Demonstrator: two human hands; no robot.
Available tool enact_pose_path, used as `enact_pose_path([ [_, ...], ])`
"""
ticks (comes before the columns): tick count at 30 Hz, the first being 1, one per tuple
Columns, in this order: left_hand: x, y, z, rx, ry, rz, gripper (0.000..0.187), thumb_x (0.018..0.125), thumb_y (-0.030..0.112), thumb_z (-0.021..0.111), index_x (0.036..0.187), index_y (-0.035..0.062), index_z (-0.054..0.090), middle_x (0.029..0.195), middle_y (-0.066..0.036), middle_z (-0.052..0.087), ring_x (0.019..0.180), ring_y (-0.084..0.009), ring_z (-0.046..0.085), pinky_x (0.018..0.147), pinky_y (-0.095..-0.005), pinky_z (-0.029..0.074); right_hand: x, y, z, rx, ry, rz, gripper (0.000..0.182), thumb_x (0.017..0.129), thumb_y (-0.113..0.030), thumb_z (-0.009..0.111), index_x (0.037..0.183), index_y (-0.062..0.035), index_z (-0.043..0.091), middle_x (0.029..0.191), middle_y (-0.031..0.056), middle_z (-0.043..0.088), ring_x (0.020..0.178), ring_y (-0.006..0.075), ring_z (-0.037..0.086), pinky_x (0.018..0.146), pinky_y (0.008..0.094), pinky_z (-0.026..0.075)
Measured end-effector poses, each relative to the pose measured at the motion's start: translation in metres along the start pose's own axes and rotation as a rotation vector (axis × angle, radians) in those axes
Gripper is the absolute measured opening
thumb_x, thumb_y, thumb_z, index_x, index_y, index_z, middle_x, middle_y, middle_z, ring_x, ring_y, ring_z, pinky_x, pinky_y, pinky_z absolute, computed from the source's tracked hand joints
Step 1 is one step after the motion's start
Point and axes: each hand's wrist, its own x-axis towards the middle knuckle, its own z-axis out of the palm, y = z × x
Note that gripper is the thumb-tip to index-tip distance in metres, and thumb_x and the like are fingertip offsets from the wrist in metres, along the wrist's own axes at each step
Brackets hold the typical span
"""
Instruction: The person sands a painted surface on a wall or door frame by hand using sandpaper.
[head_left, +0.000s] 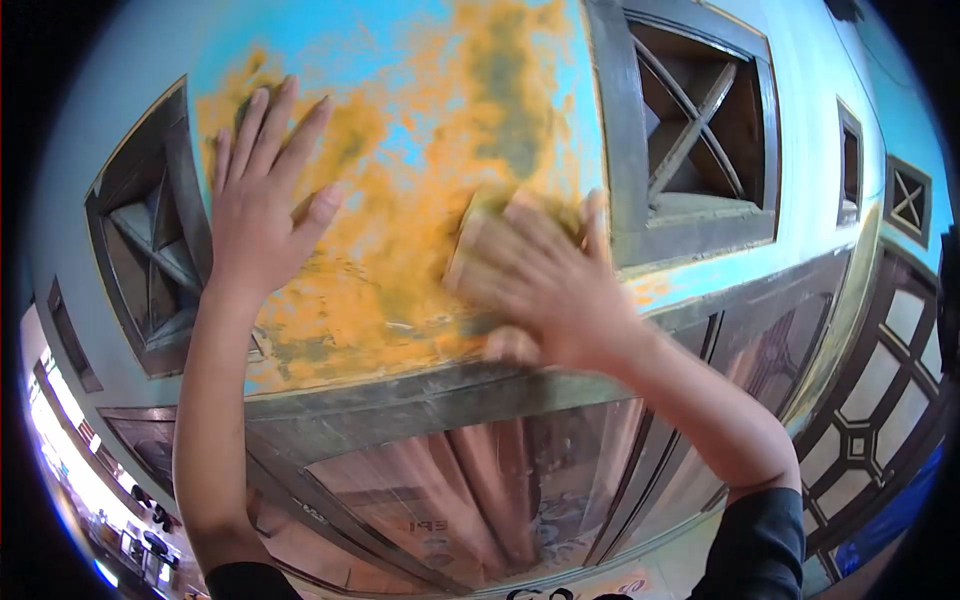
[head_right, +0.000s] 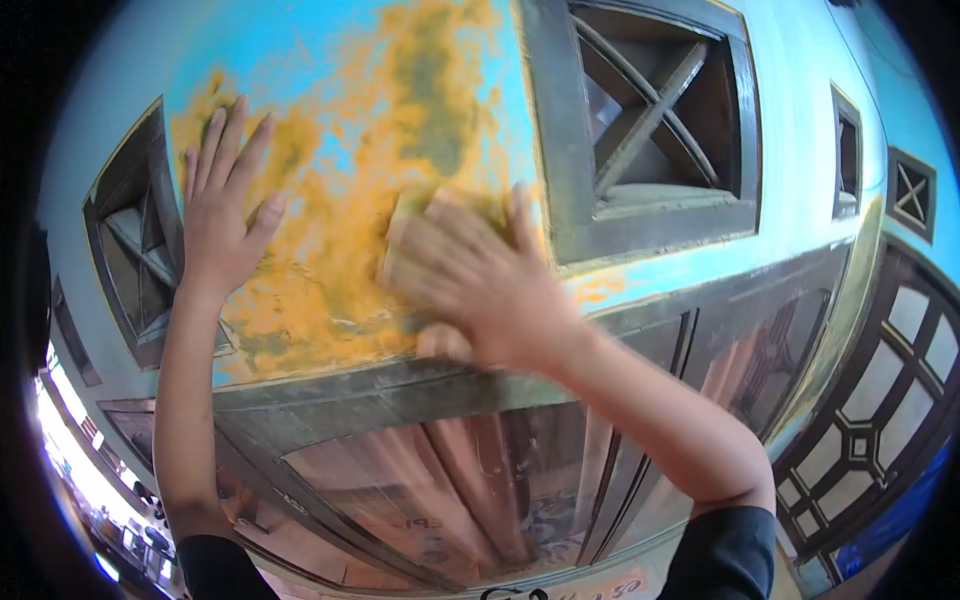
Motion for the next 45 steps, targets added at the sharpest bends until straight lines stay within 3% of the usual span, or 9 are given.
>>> enact_pose_path([
  [4, 0.000, 0.000, 0.001, -0.030, 0.047, -0.046, 0.060, 0.096, 0.053, 0.049, 0.151, 0.0270, 0.044, 0.162, -0.004, 0.029, 0.149, -0.0318, 0.025, 0.119, -0.0576, 0.015, 0.013, -0.001, -0.002, -0.041, -0.099, -0.145, 0.063, 0.095, -0.071, 0.024, 0.151, -0.0433, 0.034, 0.162, -0.0056, 0.029, 0.150, 0.0265, 0.024, 0.115, 0.0714, 0.001],
  [10, -0.001, -0.005, 0.005, -0.032, 0.065, -0.057, 0.061, 0.097, 0.048, 0.048, 0.153, 0.0244, 0.040, 0.163, -0.006, 0.027, 0.151, -0.0316, 0.022, 0.120, -0.0576, 0.013, 0.085, 0.052, -0.025, -0.313, 0.312, 0.350, 0.061, 0.096, -0.065, 0.038, 0.150, -0.0373, 0.039, 0.161, 0.0039, 0.030, 0.151, 0.0345, 0.020, 0.108, 0.0795, 0.000],
  [16, 0.020, -0.042, 0.002, 0.012, 0.123, 0.035, 0.060, 0.098, 0.045, 0.047, 0.155, 0.0291, 0.035, 0.163, -0.004, 0.027, 0.151, -0.0295, 0.021, 0.121, -0.0549, 0.014, 0.085, -0.030, -0.002, -0.059, -0.007, -0.254, 0.062, 0.094, -0.068, 0.034, 0.149, -0.0408, 0.040, 0.161, -0.0013, 0.031, 0.149, 0.0293, 0.027, 0.112, 0.0751, 0.005],
  [23, 0.019, -0.045, 0.002, 0.001, 0.127, -0.022, 0.058, 0.099, 0.043, 0.047, 0.154, 0.0293, 0.036, 0.162, -0.004, 0.028, 0.150, -0.0299, 0.023, 0.121, -0.0534, 0.015, 0.141, 0.030, -0.025, -0.245, 0.401, 0.227, 0.056, 0.096, -0.057, 0.041, 0.148, -0.0369, 0.043, 0.159, 0.0002, 0.035, 0.148, 0.0331, 0.027, 0.114, 0.0721, 0.009],
  [26, 0.017, -0.045, 0.004, -0.033, 0.125, -0.052, 0.058, 0.098, 0.042, 0.049, 0.153, 0.0287, 0.038, 0.162, -0.004, 0.029, 0.150, -0.0303, 0.024, 0.121, -0.0533, 0.015, 0.114, -0.027, -0.015, -0.139, 0.051, -0.157, 0.060, 0.094, -0.064, 0.042, 0.148, -0.0381, 0.043, 0.160, 0.0012, 0.033, 0.149, 0.0297, 0.026, 0.117, 0.0674, 0.010],
  [29, 0.018, -0.047, 0.005, -0.056, 0.148, -0.058, 0.057, 0.097, 0.041, 0.051, 0.152, 0.0281, 0.040, 0.161, -0.004, 0.031, 0.149, -0.0302, 0.025, 0.121, -0.0528, 0.016, 0.116, -0.011, -0.025, -0.135, 0.018, -0.176, 0.061, 0.093, -0.067, 0.042, 0.148, -0.0396, 0.043, 0.160, 0.0015, 0.033, 0.149, 0.0276, 0.026, 0.118, 0.0658, 0.010],
  [32, 0.015, -0.045, 0.006, -0.070, 0.157, -0.083, 0.057, 0.096, 0.041, 0.053, 0.151, 0.0280, 0.042, 0.160, -0.004, 0.032, 0.149, -0.0294, 0.026, 0.121, -0.0516, 0.016, 0.151, 0.047, -0.037, -0.224, 0.356, 0.120, 0.050, 0.097, -0.050, 0.046, 0.146, -0.0380, 0.047, 0.159, 0.0038, 0.036, 0.149, 0.0316, 0.026, 0.118, 0.0646, 0.009],
  [37, 0.015, -0.045, 0.004, -0.104, 0.185, -0.095, 0.056, 0.095, 0.040, 0.055, 0.149, 0.0283, 0.044, 0.160, -0.002, 0.033, 0.149, -0.0275, 0.026, 0.122, -0.0499, 0.017, 0.192, 0.062, -0.040, -0.266, 0.470, 0.141, 0.058, 0.098, -0.041, 0.049, 0.151, -0.0174, 0.040, 0.157, 0.0071, 0.037, 0.149, 0.0339, 0.025, 0.118, 0.0649, 0.008],
  [45, 0.015, -0.045, 0.003, -0.122, 0.194, -0.099, 0.054, 0.095, 0.037, 0.057, 0.147, 0.0267, 0.046, 0.159, -0.002, 0.034, 0.148, -0.0279, 0.028, 0.121, -0.0501, 0.021, 0.168, 0.033, -0.047, -0.320, 0.456, -0.084, 0.038, 0.080, -0.014, 0.071, 0.116, -0.0271, 0.067, 0.128, -0.0100, 0.062, 0.137, 0.0231, 0.044, 0.111, 0.0731, 0.015],
])
